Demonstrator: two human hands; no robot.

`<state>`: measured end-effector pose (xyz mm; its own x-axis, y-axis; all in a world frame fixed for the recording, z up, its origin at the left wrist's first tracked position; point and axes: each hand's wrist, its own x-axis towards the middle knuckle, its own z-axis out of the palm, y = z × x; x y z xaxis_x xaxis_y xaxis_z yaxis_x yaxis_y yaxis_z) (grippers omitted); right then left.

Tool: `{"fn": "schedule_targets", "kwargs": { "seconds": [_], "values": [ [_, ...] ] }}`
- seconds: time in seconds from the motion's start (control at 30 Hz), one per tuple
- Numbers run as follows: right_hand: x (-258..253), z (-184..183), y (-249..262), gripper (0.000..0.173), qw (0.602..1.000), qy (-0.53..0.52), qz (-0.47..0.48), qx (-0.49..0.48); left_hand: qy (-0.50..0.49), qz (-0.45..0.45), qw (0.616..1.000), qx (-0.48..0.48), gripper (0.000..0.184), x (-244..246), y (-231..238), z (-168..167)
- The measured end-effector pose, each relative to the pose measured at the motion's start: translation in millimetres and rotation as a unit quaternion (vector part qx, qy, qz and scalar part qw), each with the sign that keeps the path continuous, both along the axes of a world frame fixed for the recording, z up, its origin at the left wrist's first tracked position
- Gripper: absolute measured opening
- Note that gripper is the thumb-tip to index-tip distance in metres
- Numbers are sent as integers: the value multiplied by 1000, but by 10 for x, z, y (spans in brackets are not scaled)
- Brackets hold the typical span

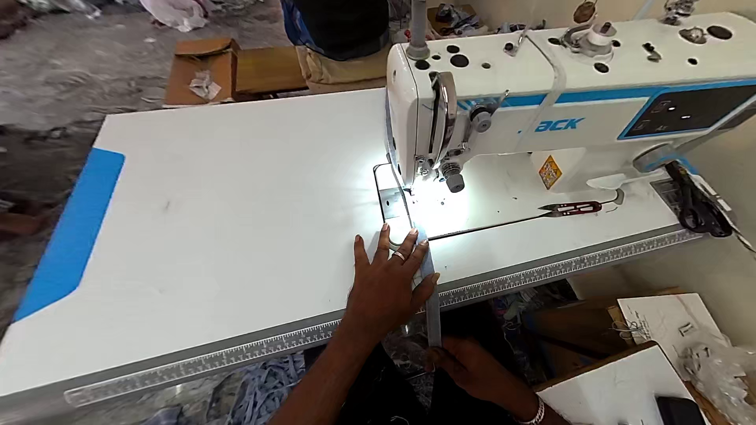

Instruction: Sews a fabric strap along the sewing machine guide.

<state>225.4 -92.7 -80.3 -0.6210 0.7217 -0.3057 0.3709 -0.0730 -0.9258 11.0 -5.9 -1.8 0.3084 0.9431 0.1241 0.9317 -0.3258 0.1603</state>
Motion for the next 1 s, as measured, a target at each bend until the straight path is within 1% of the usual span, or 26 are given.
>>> {"fn": "schedule_targets", "kwargs": {
  "seconds": [0.2,0.73,1.0],
  "values": [
    [13,-32,9,33,1000,11,-3,10,1,-2,1000,-3,65,3,4,1],
    [3,-100,29,36,1000,7,1,6,-13,-3,1000,4,63,-3,6,-7],
    [7,-124,19,37,1000,2,3,26,-19,-4,1000,4,62,-1,6,4]
  ]
}}
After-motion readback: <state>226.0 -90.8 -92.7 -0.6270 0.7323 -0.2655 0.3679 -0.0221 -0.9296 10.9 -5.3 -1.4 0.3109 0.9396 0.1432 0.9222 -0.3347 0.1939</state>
